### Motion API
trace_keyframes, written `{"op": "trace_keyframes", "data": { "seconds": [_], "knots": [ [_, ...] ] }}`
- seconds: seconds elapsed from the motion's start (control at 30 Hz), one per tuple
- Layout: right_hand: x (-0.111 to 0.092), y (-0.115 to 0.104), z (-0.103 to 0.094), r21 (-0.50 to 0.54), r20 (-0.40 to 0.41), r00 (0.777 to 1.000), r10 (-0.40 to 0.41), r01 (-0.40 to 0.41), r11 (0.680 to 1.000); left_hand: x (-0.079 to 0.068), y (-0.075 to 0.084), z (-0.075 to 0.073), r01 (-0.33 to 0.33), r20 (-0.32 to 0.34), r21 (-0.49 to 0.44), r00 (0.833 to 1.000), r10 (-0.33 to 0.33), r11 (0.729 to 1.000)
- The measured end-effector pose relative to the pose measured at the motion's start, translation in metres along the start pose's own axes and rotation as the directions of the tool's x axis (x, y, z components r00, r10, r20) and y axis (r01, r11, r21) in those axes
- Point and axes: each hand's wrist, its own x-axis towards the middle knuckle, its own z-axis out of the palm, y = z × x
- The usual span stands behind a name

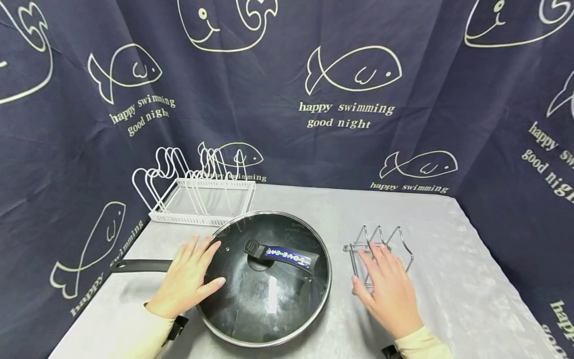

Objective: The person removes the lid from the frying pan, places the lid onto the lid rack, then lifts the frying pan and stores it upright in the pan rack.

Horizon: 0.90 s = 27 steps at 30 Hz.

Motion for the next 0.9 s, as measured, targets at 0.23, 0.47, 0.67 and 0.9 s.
{"op": "trace_keyframes", "data": {
  "seconds": [0.23,0.47,0.67,0.9],
  "knots": [
    [0.007,0.0,0.0,0.073,-0.099,0.995,-0.021,0.028,0.997,0.003,0.003,-0.004,-0.035,-0.075,-0.053,0.997,0.031,0.998],
    [0.008,-0.002,-0.006,0.112,-0.052,0.999,0.0,0.006,0.994,0.001,0.005,-0.014,0.069,0.061,-0.139,0.996,-0.061,0.988],
    [0.009,-0.006,-0.011,0.106,-0.005,0.999,0.033,-0.032,0.994,0.001,0.004,-0.024,0.157,0.19,-0.231,0.975,-0.113,0.96],
    [0.013,-0.008,-0.014,0.106,0.051,0.996,0.074,-0.079,0.991,0.003,-0.005,-0.032,0.181,0.26,-0.323,0.961,-0.097,0.929]
  ]
}}
